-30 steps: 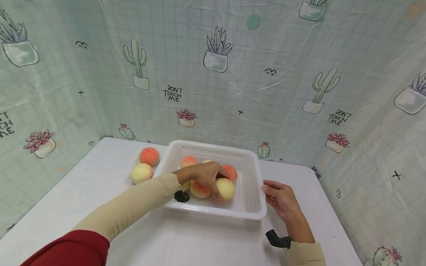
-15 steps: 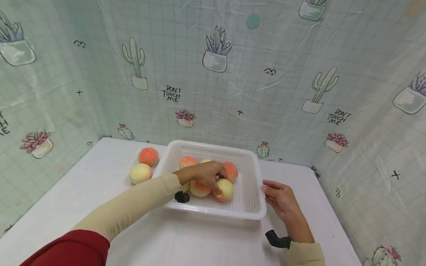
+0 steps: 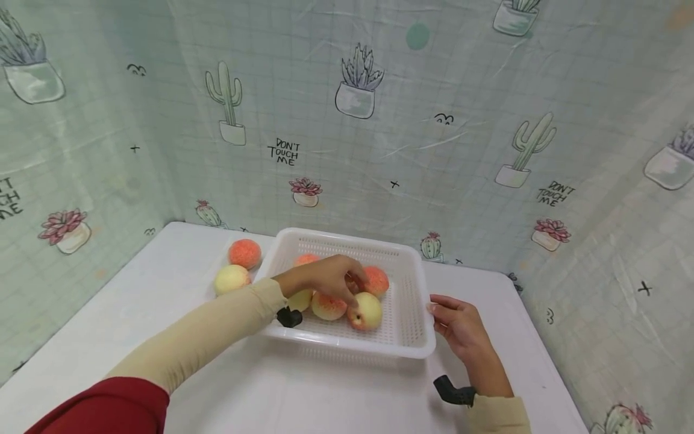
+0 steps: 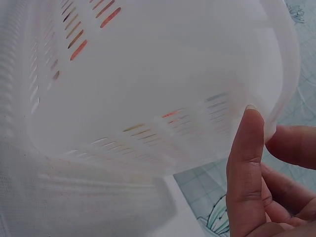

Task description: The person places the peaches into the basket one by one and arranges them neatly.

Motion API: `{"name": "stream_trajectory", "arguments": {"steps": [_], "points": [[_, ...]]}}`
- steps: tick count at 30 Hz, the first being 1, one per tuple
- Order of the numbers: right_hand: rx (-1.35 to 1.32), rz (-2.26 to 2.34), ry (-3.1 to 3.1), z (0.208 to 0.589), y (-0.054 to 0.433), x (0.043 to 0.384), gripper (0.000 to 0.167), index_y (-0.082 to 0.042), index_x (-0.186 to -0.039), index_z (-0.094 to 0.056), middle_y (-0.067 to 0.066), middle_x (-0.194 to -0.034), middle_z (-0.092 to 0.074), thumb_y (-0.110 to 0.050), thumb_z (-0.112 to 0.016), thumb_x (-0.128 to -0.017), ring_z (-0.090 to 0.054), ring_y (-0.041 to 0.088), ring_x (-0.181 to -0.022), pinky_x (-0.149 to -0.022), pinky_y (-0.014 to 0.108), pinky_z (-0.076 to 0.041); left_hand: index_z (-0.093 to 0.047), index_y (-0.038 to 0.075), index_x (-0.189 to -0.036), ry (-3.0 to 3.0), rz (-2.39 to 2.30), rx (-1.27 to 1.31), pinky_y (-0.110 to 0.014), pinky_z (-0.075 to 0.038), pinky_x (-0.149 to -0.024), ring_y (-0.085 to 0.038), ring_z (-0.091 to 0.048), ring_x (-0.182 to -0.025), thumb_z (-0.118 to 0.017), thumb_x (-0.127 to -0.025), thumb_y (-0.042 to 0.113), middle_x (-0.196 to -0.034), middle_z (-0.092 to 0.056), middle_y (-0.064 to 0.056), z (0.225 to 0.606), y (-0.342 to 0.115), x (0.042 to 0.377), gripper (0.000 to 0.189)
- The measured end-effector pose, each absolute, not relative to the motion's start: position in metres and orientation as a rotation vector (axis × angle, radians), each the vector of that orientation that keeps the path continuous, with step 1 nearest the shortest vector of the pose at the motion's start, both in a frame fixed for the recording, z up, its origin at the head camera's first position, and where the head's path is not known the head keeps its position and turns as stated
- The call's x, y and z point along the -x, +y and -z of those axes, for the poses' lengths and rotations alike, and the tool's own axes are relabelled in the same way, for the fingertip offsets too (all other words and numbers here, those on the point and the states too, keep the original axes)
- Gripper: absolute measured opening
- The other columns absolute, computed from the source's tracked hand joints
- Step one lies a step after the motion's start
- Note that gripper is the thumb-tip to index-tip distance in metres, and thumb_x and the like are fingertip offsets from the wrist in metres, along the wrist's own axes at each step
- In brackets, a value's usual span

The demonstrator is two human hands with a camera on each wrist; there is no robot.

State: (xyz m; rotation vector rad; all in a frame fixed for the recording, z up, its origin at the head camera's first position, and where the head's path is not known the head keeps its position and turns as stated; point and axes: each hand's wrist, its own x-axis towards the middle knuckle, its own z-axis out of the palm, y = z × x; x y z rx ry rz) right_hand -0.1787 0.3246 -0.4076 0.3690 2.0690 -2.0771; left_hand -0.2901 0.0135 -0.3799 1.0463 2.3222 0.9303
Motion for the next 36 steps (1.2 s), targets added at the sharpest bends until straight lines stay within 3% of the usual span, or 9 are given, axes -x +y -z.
{"name": "stream_trajectory", "arguments": {"steps": [6,16,26,31,36], "points": [[-0.392,2.06,2.069,0.407,0.324,0.179,0.027,-0.021,-0.127,-0.072,-0.021,-0.108,-0.072,-0.019,-0.071,-0.1,-0.071,0.004,-0.102,-0.092,0.02,-0.06,-0.066,0.006,-0.138,2.326,-1.033,-0.985,-0.037,-0.051,-0.114,-0.025,-0.063,-0.13,-0.088,-0.083,0.021,-0.14,-0.068,-0.012,0.36,-0.019,0.299,0.061],[-0.336,2.083,2.073,0.408,0.327,0.177,0.024,-0.023,-0.124,-0.074,-0.021,-0.108,-0.073,-0.018,-0.069,-0.102,-0.072,0.002,-0.101,-0.091,0.019,-0.061,-0.059,-0.001,-0.143,2.54,-1.151,-0.825,-0.045,-0.05,-0.116,-0.033,-0.062,-0.131,-0.085,-0.086,0.02,-0.142,-0.065,-0.021,0.335,-0.121,0.312,0.066],[-0.333,2.088,2.059,0.403,0.323,0.18,0.018,-0.027,-0.115,-0.077,-0.02,-0.105,-0.075,-0.017,-0.07,-0.101,-0.072,0.003,-0.099,-0.089,0.019,-0.06,-0.055,0.004,-0.148,2.685,-1.219,-0.443,-0.055,-0.048,-0.116,-0.04,-0.056,-0.138,-0.084,-0.089,0.028,-0.15,-0.057,-0.021,0.365,-0.242,0.282,0.07],[-0.36,2.111,2.037,0.401,0.325,0.18,0.018,-0.03,-0.107,-0.078,-0.019,-0.104,-0.075,-0.015,-0.07,-0.101,-0.072,0.004,-0.098,-0.088,0.019,-0.06,-0.05,0.003,-0.152,2.689,-1.185,-0.378,-0.056,-0.048,-0.115,-0.043,-0.053,-0.141,-0.085,-0.088,0.035,-0.154,-0.053,-0.024,0.388,-0.267,0.266,0.079],[-0.377,2.088,2.04,0.404,0.324,0.177,0.017,-0.027,-0.115,-0.076,-0.019,-0.106,-0.075,-0.019,-0.071,-0.1,-0.072,0.005,-0.1,-0.09,0.019,-0.06,-0.049,-0.001,-0.152,2.656,-1.191,-0.372,-0.058,-0.048,-0.115,-0.045,-0.052,-0.14,-0.085,-0.087,0.034,-0.153,-0.053,-0.027,0.408,-0.273,0.256,0.082]]}}
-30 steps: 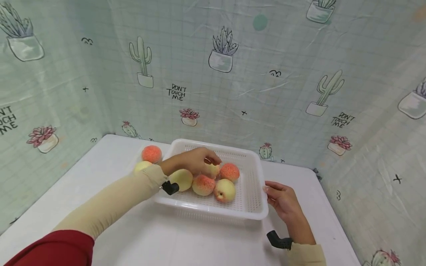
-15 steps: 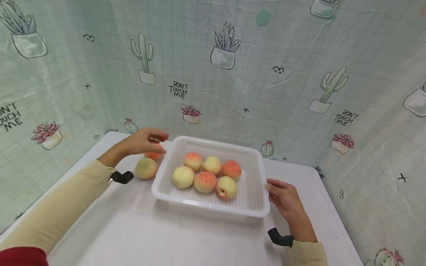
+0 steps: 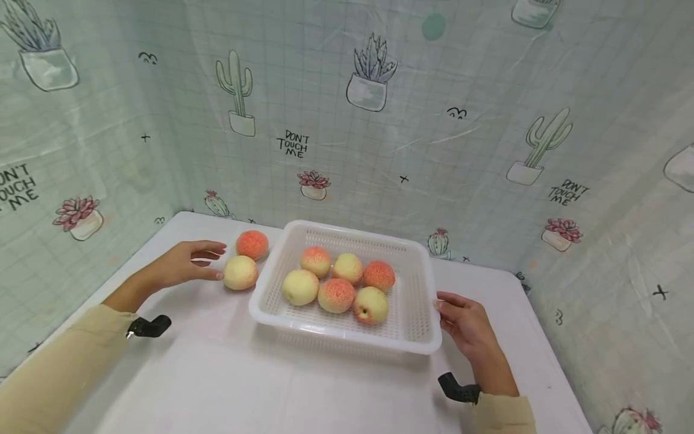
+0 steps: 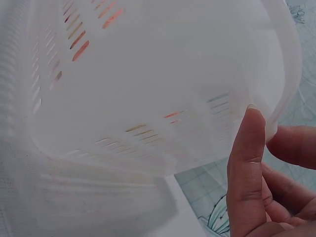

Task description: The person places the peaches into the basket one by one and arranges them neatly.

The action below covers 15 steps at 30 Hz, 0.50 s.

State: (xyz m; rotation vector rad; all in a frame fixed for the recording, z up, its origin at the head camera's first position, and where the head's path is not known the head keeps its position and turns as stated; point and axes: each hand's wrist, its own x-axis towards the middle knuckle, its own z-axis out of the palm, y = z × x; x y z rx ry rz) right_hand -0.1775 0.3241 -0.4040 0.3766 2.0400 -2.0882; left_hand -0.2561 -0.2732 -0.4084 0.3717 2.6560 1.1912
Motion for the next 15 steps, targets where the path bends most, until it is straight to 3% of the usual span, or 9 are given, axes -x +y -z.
{"name": "stream_trajectory", "arguments": {"steps": [7,15], "points": [[-0.369,2.102,2.038,0.407,0.324,0.176,0.018,-0.028,-0.113,-0.077,-0.019,-0.106,-0.075,-0.016,-0.068,-0.102,-0.073,0.004,-0.099,-0.09,0.019,-0.061,-0.051,-0.003,-0.148,2.639,-1.21,-0.369,-0.056,-0.05,-0.114,-0.044,-0.056,-0.136,-0.088,-0.084,0.035,-0.147,-0.058,-0.026,0.43,-0.26,0.255,0.083],[-0.359,2.125,2.017,0.406,0.324,0.179,0.018,-0.027,-0.114,-0.077,-0.018,-0.106,-0.076,-0.015,-0.068,-0.102,-0.074,0.004,-0.099,-0.089,0.02,-0.061,-0.048,0.002,-0.152,2.716,-1.175,-0.202,-0.052,-0.056,-0.103,-0.04,-0.061,-0.13,-0.089,-0.08,0.047,-0.143,-0.061,-0.024,0.438,-0.24,0.252,0.094]]}}
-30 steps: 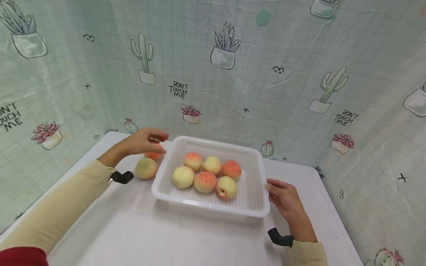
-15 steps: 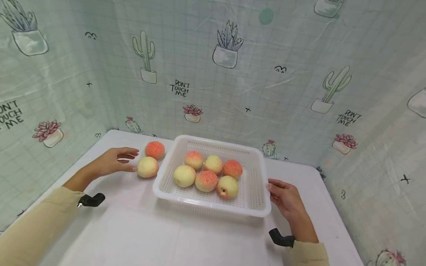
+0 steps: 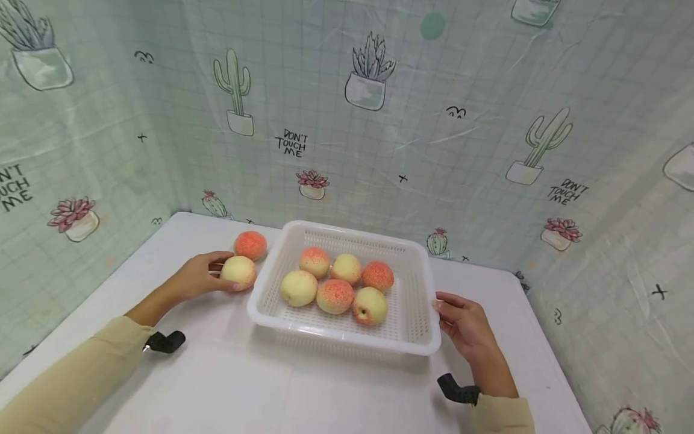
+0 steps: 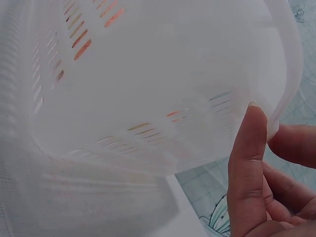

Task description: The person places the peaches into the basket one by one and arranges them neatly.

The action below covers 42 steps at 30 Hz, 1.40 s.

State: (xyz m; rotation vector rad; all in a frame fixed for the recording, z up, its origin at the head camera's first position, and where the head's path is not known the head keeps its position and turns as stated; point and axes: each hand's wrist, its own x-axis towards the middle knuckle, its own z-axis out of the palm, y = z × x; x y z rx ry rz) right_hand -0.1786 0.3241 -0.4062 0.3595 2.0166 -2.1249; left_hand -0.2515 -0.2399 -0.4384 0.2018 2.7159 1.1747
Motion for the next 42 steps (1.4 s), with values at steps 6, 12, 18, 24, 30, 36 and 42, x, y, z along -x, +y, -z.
{"name": "stream_trajectory", "arguments": {"steps": [6,12,18,24,30,36,42], "points": [[-0.343,2.136,2.001,0.405,0.323,0.18,0.018,-0.029,-0.111,-0.077,-0.019,-0.106,-0.075,-0.017,-0.069,-0.102,-0.073,0.004,-0.1,-0.09,0.019,-0.061,-0.051,-0.001,-0.149,2.801,-1.159,-0.157,-0.049,-0.057,-0.096,-0.037,-0.065,-0.122,-0.089,-0.078,0.05,-0.135,-0.067,-0.025,0.438,-0.231,0.248,0.095],[-0.366,2.142,1.99,0.404,0.322,0.18,0.019,-0.031,-0.107,-0.079,-0.019,-0.106,-0.076,-0.015,-0.069,-0.101,-0.074,0.005,-0.099,-0.091,0.02,-0.061,-0.059,0.0,-0.143,2.869,-1.129,-0.176,-0.04,-0.056,-0.088,-0.032,-0.069,-0.112,-0.089,-0.077,0.052,-0.127,-0.072,-0.021,0.439,-0.231,0.247,0.09],[-0.354,2.151,1.97,0.403,0.322,0.181,0.017,-0.029,-0.109,-0.078,-0.018,-0.106,-0.076,-0.016,-0.07,-0.101,-0.074,0.005,-0.099,-0.09,0.02,-0.061,-0.063,0.004,-0.141,2.877,-1.129,-0.203,-0.031,-0.053,-0.081,-0.026,-0.069,-0.105,-0.091,-0.075,0.053,-0.122,-0.075,-0.016,0.435,-0.235,0.245,0.087],[-0.358,2.157,1.965,0.402,0.323,0.181,0.017,-0.029,-0.107,-0.078,-0.018,-0.106,-0.077,-0.015,-0.069,-0.101,-0.074,0.005,-0.099,-0.09,0.02,-0.061,-0.064,0.005,-0.14,2.854,-1.196,-0.23,-0.031,-0.054,-0.08,-0.028,-0.072,-0.109,-0.092,-0.075,0.046,-0.123,-0.076,-0.016,0.42,-0.237,0.242,0.082],[-0.348,2.165,1.962,0.402,0.324,0.179,0.017,-0.028,-0.107,-0.079,-0.017,-0.106,-0.077,-0.015,-0.07,-0.101,-0.074,0.005,-0.099,-0.09,0.02,-0.061,-0.061,0.004,-0.143,2.821,-1.212,-0.258,-0.037,-0.06,-0.089,-0.03,-0.072,-0.115,-0.093,-0.075,0.044,-0.129,-0.073,-0.017,0.408,-0.233,0.239,0.086],[-0.337,2.169,1.947,0.404,0.324,0.178,0.018,-0.029,-0.107,-0.079,-0.017,-0.106,-0.077,-0.014,-0.069,-0.101,-0.075,0.005,-0.099,-0.09,0.02,-0.061,-0.06,0.003,-0.144,2.806,-1.216,-0.282,-0.044,-0.062,-0.092,-0.032,-0.071,-0.116,-0.093,-0.074,0.048,-0.132,-0.071,-0.018,0.399,-0.234,0.234,0.09],[-0.35,2.173,1.948,0.405,0.325,0.177,0.019,-0.029,-0.105,-0.079,-0.017,-0.105,-0.077,-0.014,-0.07,-0.101,-0.075,0.005,-0.099,-0.09,0.02,-0.061,-0.06,0.005,-0.144,2.796,-1.259,-0.301,-0.041,-0.063,-0.092,-0.03,-0.072,-0.115,-0.094,-0.073,0.048,-0.131,-0.072,-0.017,0.391,-0.237,0.231,0.089]]}}
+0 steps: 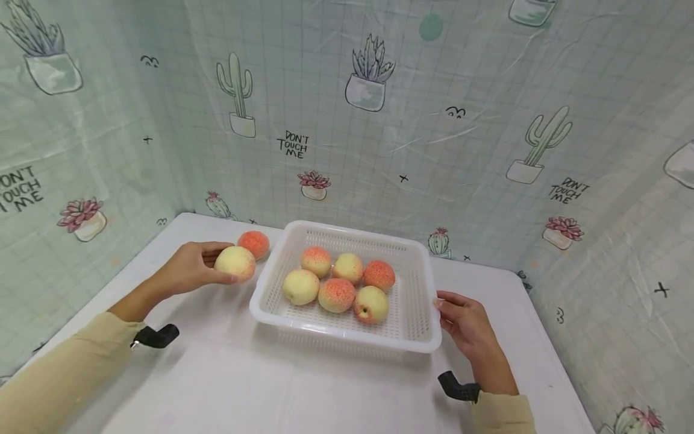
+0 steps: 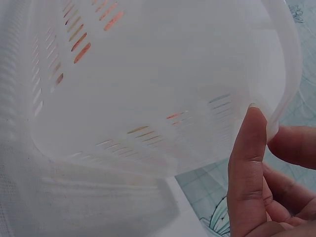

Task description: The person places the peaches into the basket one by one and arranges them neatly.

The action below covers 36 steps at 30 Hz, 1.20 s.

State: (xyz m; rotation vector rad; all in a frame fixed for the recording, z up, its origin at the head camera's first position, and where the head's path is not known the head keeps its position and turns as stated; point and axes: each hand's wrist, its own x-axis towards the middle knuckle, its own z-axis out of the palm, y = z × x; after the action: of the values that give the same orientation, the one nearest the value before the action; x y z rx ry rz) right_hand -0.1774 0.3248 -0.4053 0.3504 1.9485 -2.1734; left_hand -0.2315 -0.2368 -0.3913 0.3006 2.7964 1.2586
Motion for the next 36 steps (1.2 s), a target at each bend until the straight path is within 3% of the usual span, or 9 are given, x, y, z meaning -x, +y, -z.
{"name": "stream_trajectory", "arguments": {"steps": [16,23,30,36], "points": [[-0.338,2.182,1.933,0.406,0.326,0.178,0.018,-0.028,-0.108,-0.079,-0.017,-0.106,-0.076,-0.014,-0.07,-0.1,-0.074,0.005,-0.099,-0.089,0.02,-0.061,-0.06,0.006,-0.144,2.791,-1.272,-0.382,-0.04,-0.065,-0.086,-0.032,-0.073,-0.113,-0.096,-0.073,0.037,-0.133,-0.07,-0.017,0.371,-0.226,0.227,0.086],[-0.366,2.167,1.947,0.405,0.325,0.179,0.018,-0.027,-0.108,-0.079,-0.017,-0.105,-0.077,-0.014,-0.07,-0.101,-0.074,0.005,-0.098,-0.09,0.02,-0.061,-0.06,0.003,-0.144,2.73,-1.295,-0.431,-0.042,-0.065,-0.09,-0.036,-0.072,-0.116,-0.096,-0.073,0.035,-0.137,-0.068,-0.018,0.362,-0.219,0.225,0.086],[-0.347,2.161,1.954,0.405,0.325,0.178,0.018,-0.028,-0.108,-0.078,-0.018,-0.106,-0.076,-0.015,-0.07,-0.101,-0.073,0.004,-0.099,-0.09,0.02,-0.061,-0.066,0.015,-0.138,2.696,-1.313,-0.513,-0.042,-0.063,-0.094,-0.031,-0.072,-0.117,-0.096,-0.072,0.034,-0.132,-0.072,-0.006,0.353,-0.208,0.225,0.075],[-0.354,2.167,1.937,0.405,0.326,0.178,0.018,-0.028,-0.109,-0.078,-0.017,-0.106,-0.076,-0.014,-0.07,-0.101,-0.073,0.005,-0.099,-0.089,0.02,-0.061,-0.069,0.013,-0.131,2.687,-1.308,-0.585,-0.045,-0.061,-0.1,-0.023,-0.071,-0.112,-0.097,-0.07,0.036,-0.127,-0.073,-0.005,0.348,-0.194,0.227,0.071]]}}
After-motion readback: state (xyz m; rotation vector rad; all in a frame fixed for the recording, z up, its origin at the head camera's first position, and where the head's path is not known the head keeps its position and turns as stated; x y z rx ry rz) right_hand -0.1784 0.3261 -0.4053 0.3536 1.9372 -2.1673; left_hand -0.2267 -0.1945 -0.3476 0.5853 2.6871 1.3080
